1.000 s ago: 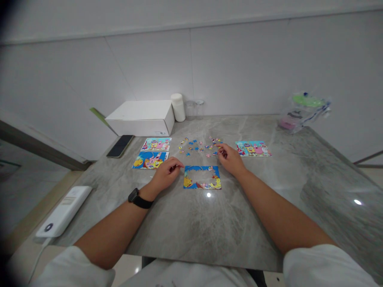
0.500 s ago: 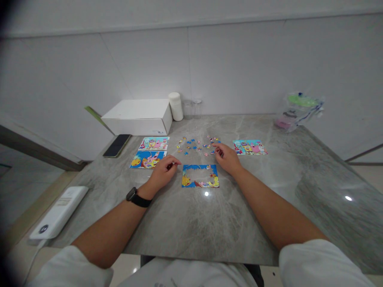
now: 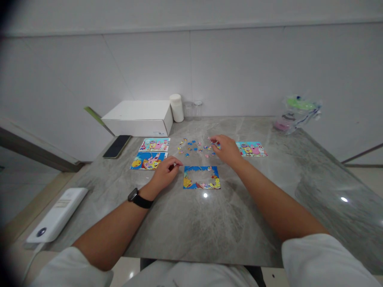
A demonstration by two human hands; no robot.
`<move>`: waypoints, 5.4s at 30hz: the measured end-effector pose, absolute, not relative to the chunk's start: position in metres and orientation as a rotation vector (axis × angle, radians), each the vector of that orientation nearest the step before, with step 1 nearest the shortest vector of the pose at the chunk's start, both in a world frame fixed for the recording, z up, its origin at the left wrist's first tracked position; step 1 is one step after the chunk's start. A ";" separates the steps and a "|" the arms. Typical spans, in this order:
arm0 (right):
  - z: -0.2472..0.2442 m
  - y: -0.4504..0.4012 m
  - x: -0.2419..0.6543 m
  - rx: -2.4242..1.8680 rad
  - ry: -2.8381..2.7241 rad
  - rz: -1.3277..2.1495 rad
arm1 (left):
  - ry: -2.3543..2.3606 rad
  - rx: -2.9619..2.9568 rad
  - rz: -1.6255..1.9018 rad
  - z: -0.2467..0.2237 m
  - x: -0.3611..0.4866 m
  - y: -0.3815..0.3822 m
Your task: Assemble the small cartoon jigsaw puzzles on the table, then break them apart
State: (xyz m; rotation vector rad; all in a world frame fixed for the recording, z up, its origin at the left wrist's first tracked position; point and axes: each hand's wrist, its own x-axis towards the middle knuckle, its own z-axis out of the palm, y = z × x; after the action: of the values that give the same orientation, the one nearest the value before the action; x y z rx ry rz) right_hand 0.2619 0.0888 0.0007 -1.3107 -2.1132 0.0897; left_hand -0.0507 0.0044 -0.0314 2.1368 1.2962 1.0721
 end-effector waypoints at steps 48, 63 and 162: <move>0.010 0.158 0.148 -1.439 -2.402 0.690 | 1.209 2.138 1.062 -0.031 -0.046 0.007; 0.042 0.049 0.262 -1.411 -2.327 1.010 | 1.054 2.303 0.924 -0.024 -0.035 -0.008; 0.039 0.031 0.255 -1.637 -2.683 0.556 | 0.505 2.730 0.365 -0.008 -0.007 -0.057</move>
State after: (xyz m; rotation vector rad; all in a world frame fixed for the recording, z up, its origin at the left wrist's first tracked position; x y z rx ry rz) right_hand 0.2549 0.0309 0.0389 -1.6368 -2.6834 0.5564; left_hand -0.0068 -0.0575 -0.0077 2.7300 0.5048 0.3654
